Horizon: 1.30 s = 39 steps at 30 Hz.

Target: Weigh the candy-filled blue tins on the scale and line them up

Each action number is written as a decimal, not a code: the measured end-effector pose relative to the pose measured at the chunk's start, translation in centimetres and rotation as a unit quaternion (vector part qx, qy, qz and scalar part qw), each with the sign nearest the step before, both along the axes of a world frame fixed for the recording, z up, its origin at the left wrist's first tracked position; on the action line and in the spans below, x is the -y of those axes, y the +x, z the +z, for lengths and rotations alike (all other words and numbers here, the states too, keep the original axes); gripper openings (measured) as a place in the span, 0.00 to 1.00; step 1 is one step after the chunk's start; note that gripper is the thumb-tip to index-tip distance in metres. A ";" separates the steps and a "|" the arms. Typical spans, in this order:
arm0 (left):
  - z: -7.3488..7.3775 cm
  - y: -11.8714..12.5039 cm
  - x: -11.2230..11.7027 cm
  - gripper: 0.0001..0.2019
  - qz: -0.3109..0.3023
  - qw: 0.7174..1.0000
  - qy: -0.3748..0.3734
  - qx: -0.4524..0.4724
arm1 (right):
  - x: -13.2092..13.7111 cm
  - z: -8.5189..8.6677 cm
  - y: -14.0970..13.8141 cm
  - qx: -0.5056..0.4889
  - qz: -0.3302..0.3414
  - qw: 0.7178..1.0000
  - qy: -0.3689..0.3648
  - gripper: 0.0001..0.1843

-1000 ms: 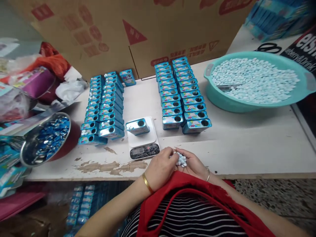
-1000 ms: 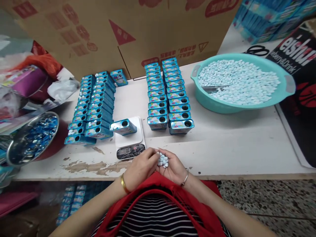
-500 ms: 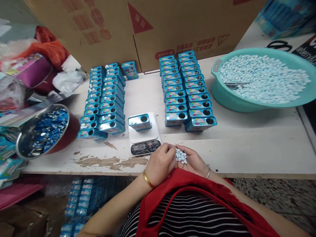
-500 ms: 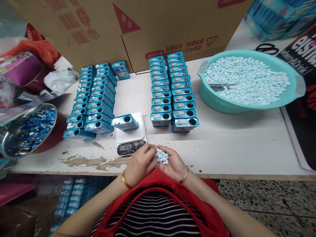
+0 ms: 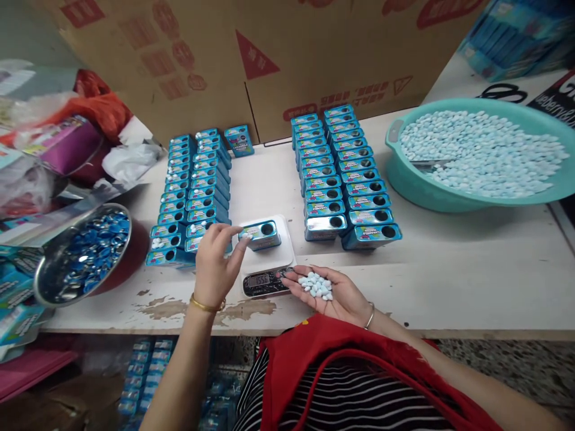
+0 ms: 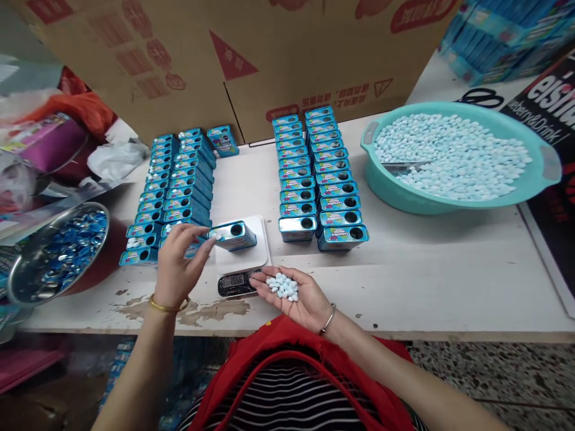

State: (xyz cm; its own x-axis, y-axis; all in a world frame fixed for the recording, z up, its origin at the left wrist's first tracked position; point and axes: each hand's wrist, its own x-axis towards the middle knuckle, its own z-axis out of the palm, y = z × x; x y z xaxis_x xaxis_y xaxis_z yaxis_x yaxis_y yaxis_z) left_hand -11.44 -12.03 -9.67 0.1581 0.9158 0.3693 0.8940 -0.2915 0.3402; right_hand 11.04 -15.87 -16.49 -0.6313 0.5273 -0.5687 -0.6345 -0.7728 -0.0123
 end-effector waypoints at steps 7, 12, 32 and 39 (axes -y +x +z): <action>1.4 -0.3 -2.1 0.09 -0.066 0.984 -0.145 -0.085 | -0.1 -0.5 0.2 -0.003 0.028 1.000 -0.001 0.16; 2.1 0.3 -3.4 0.09 -0.090 0.971 -0.182 -0.127 | -0.1 -0.8 0.3 -0.004 0.032 0.999 0.001 0.15; -4.6 11.5 6.8 0.11 -0.343 0.939 -0.028 -0.003 | 0.8 -1.3 1.4 0.046 0.042 0.998 -0.028 0.12; -5.3 10.5 7.3 0.08 -0.341 0.937 -0.060 0.033 | 0.9 -1.3 1.8 0.075 0.029 0.996 -0.027 0.12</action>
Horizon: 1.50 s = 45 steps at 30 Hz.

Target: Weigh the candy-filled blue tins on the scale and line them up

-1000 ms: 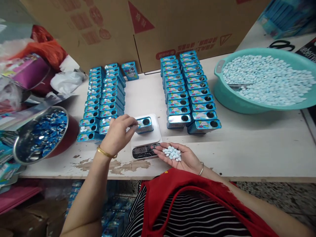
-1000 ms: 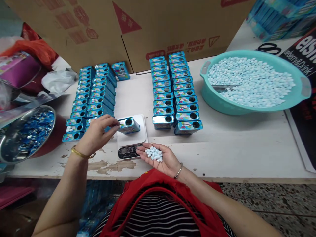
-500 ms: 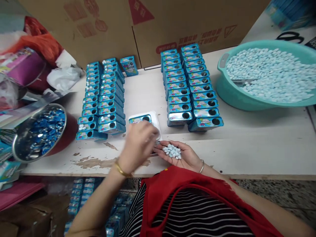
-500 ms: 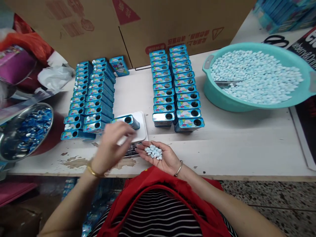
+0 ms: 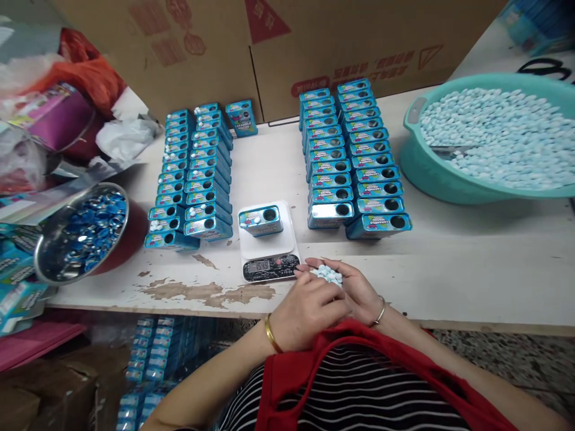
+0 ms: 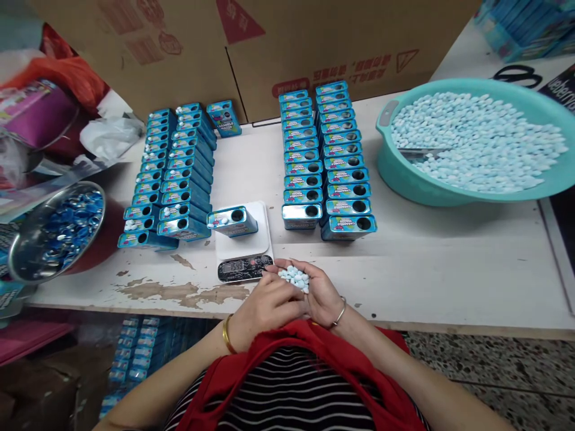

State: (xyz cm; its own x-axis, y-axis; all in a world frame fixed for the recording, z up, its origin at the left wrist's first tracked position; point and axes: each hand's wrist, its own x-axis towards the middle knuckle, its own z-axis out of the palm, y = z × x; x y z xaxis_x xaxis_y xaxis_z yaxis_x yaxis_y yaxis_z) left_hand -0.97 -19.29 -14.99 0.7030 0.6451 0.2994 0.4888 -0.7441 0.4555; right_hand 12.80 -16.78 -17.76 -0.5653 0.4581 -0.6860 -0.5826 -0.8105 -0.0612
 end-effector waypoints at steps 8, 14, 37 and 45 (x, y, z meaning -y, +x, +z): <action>1.8 -1.9 -0.3 0.06 0.019 0.999 -0.024 0.022 | -0.1 -0.2 0.1 -0.013 -0.012 1.000 0.002 0.14; 2.5 -7.3 -2.2 0.16 0.367 0.918 0.148 0.037 | -0.3 0.2 -0.3 -0.023 -0.030 0.999 -0.004 0.13; 1.9 -8.1 -6.1 0.17 0.318 0.934 0.139 -0.087 | -0.9 -0.2 -0.1 -0.053 -0.017 0.998 -0.001 0.15; 4.3 -8.0 -9.3 0.18 0.252 0.952 0.089 -0.149 | -0.9 -0.4 0.3 -0.061 -0.011 0.998 0.003 0.15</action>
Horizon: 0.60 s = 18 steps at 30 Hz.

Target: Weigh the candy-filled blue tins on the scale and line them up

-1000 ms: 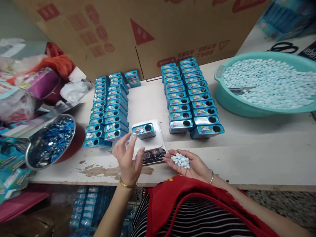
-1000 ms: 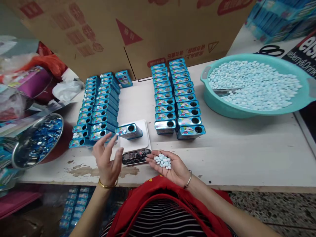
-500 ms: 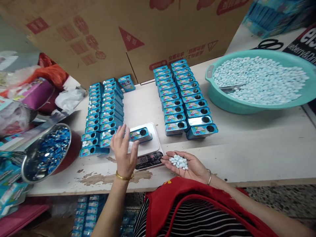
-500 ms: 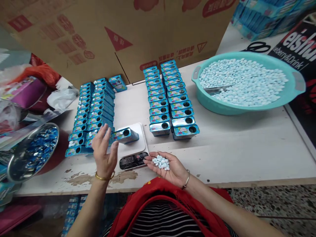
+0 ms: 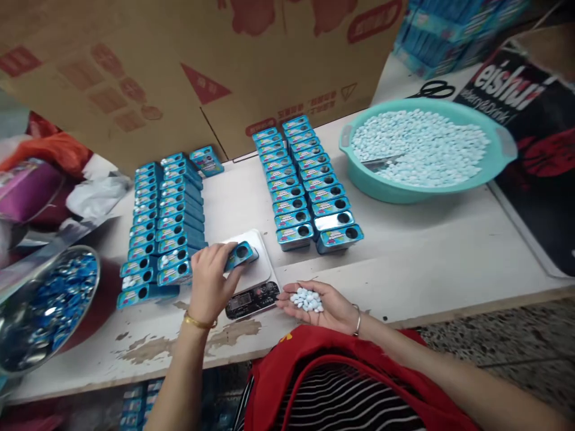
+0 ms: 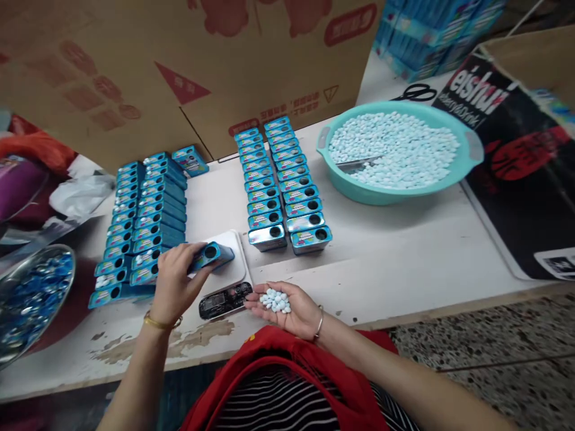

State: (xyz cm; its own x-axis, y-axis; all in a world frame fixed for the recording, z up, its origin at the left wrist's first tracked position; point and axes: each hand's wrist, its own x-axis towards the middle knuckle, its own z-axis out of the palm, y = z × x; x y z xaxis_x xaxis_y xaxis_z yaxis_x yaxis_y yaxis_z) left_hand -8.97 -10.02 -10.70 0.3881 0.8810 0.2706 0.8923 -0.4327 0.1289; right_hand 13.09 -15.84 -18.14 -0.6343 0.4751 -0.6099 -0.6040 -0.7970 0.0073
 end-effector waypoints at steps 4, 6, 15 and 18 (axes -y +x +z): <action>0.7 3.5 -0.6 0.17 -0.108 0.994 -0.010 0.029 | 0.3 -1.2 0.4 -0.007 0.020 1.000 0.001 0.16; 0.0 5.7 -0.8 0.17 -0.156 0.987 -0.026 0.035 | 0.4 -1.6 0.6 -0.009 0.021 1.000 -0.002 0.16; -3.5 8.4 -2.1 0.23 -0.192 0.981 0.005 0.021 | 0.6 -2.0 0.8 -0.002 -0.017 1.000 -0.014 0.12; -2.1 6.1 -6.2 0.26 -0.143 0.987 0.051 0.042 | 0.6 -2.0 0.5 0.015 -0.011 0.999 -0.036 0.10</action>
